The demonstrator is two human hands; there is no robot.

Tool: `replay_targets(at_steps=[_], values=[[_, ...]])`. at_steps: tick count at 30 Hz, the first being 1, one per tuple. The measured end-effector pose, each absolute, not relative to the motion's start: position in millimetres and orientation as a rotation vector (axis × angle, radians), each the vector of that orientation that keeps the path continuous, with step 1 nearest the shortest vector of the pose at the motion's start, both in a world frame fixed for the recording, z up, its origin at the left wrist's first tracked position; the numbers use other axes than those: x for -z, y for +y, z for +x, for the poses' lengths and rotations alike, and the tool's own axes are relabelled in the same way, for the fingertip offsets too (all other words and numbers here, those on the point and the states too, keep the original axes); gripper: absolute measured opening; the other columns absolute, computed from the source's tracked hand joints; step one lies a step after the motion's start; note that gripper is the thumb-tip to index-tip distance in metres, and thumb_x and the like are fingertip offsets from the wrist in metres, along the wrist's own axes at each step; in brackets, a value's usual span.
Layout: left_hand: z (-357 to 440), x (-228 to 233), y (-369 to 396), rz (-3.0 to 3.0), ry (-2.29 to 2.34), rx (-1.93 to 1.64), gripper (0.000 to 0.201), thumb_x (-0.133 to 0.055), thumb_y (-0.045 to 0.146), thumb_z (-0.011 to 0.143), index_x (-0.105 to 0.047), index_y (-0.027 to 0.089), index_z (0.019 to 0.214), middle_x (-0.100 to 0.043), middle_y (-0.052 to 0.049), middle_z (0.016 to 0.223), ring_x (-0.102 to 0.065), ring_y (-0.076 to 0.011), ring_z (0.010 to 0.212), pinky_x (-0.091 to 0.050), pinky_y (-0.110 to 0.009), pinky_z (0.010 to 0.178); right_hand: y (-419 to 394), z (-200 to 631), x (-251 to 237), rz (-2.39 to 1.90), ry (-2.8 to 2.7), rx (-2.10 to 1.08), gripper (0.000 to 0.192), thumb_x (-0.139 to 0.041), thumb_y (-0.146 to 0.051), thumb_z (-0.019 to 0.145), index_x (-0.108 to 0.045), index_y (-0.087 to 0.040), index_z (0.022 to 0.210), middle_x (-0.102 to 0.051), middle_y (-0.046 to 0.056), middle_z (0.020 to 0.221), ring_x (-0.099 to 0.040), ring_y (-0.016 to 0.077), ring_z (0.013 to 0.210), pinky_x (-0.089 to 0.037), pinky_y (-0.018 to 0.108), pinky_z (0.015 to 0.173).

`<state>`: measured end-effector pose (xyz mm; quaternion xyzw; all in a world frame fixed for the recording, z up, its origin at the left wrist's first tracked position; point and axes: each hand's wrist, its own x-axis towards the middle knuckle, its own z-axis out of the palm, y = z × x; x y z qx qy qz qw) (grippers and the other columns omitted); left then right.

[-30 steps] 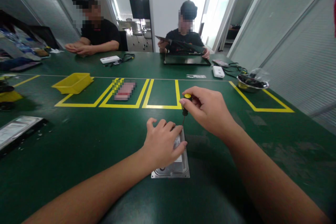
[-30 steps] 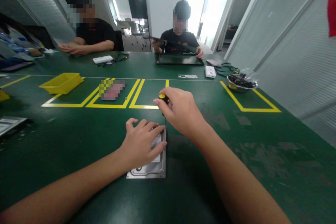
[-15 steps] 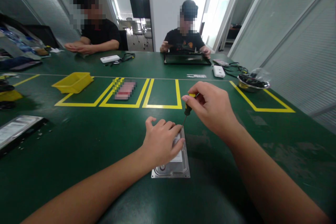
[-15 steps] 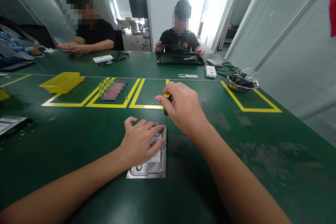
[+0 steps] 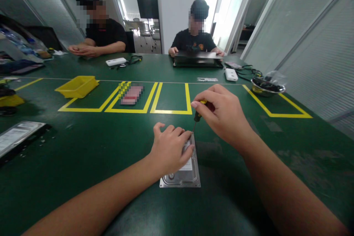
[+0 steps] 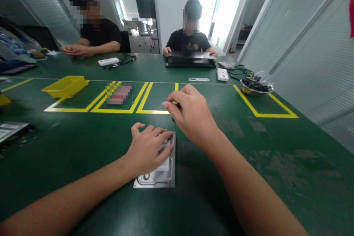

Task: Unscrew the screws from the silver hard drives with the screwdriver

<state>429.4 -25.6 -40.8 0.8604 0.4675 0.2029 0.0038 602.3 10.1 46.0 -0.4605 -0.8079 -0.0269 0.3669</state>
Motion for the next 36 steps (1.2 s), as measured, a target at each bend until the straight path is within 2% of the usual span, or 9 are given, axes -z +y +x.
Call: replay_targets(at_steps=[6, 17, 20, 23, 27, 30, 33, 36], values=[[429.1, 41.6, -25.0, 2.704, 1.454, -0.645, 0.030, -0.055, 0.040, 0.090, -0.066, 0.027, 0.115, -0.071, -0.007, 0.103, -0.058, -0.0297, 0.097, -0.022, -0.061, 0.096, 9.7, 603.7, -47.4, -1.185, -2.071, 0.065, 0.013, -0.065, -0.027, 0.088, -0.072, -0.018, 0.095, -0.063, 0.004, 0.084, -0.054, 0.0159, 0.073, -0.040, 0.029, 0.069], [428.1, 41.8, -25.3, 2.713, 1.452, -0.597, 0.033, -0.052, 0.042, 0.092, -0.064, 0.027, 0.119, -0.070, -0.006, 0.104, -0.057, -0.0302, 0.100, -0.023, -0.061, 0.096, 7.5, 600.2, -47.2, -1.161, -2.074, 0.086, 0.017, -0.060, -0.027, 0.092, -0.074, -0.017, 0.092, -0.066, 0.004, 0.083, -0.059, 0.0161, 0.076, -0.041, 0.028, 0.069], [427.5, 41.2, -25.5, 2.715, 1.436, -0.596, 0.033, -0.052, 0.042, 0.092, -0.064, 0.027, 0.119, -0.069, -0.006, 0.104, -0.057, -0.0302, 0.100, -0.023, -0.061, 0.096, 5.4, 600.6, -47.5, -1.217, -2.036, 0.080, 0.016, -0.059, -0.023, 0.089, -0.070, -0.016, 0.099, -0.068, 0.004, 0.084, -0.058, 0.0149, 0.069, -0.040, 0.028, 0.065], [427.3, 40.7, -25.0, 2.719, 1.426, -0.595, 0.034, -0.052, 0.042, 0.092, -0.064, 0.026, 0.119, -0.069, -0.007, 0.104, -0.056, -0.0301, 0.099, -0.023, -0.060, 0.096, 4.2, 599.7, -47.5, -1.247, -2.016, 0.069, 0.011, -0.058, -0.023, 0.089, -0.067, -0.016, 0.090, -0.065, 0.001, 0.075, -0.054, 0.0135, 0.063, -0.038, 0.027, 0.062], [427.5, 41.1, -24.4, 2.726, 1.438, -0.585, 0.034, -0.051, 0.042, 0.093, -0.064, 0.026, 0.120, -0.068, -0.007, 0.104, -0.056, -0.0297, 0.100, -0.023, -0.060, 0.097, 5.5, 598.8, -46.6, -1.195, -2.044, 0.147, 0.013, -0.063, -0.027, 0.089, -0.066, -0.016, 0.081, -0.062, 0.004, 0.080, -0.055, 0.0156, 0.074, -0.038, 0.027, 0.066], [427.7, 41.9, -24.2, 2.730, 1.436, -0.579, 0.034, -0.052, 0.043, 0.092, -0.064, 0.026, 0.120, -0.068, -0.007, 0.104, -0.056, -0.0296, 0.099, -0.023, -0.060, 0.096, 6.7, 599.8, -45.3, -1.196, -2.042, 0.158, 0.008, -0.063, -0.023, 0.088, -0.067, -0.016, 0.088, -0.063, 0.004, 0.083, -0.056, 0.0154, 0.074, -0.039, 0.028, 0.066], [427.9, 42.4, -23.6, 2.728, 1.430, -0.582, 0.034, -0.052, 0.042, 0.092, -0.064, 0.027, 0.119, -0.068, -0.007, 0.104, -0.056, -0.0297, 0.099, -0.024, -0.060, 0.096, 7.2, 600.7, -43.8, -1.218, -2.004, 0.123, 0.016, -0.063, -0.021, 0.086, -0.065, -0.014, 0.101, -0.066, 0.002, 0.083, -0.056, 0.0138, 0.067, -0.040, 0.027, 0.064], [427.9, 42.6, -23.1, 2.723, 1.426, -0.590, 0.034, -0.052, 0.042, 0.091, -0.064, 0.027, 0.119, -0.069, -0.007, 0.103, -0.056, -0.0300, 0.099, -0.024, -0.060, 0.096, 7.9, 600.2, -43.0, -1.197, -2.002, 0.118, 0.012, -0.064, -0.020, 0.086, -0.066, -0.014, 0.096, -0.066, 0.003, 0.085, -0.058, 0.0136, 0.068, -0.043, 0.027, 0.067]])
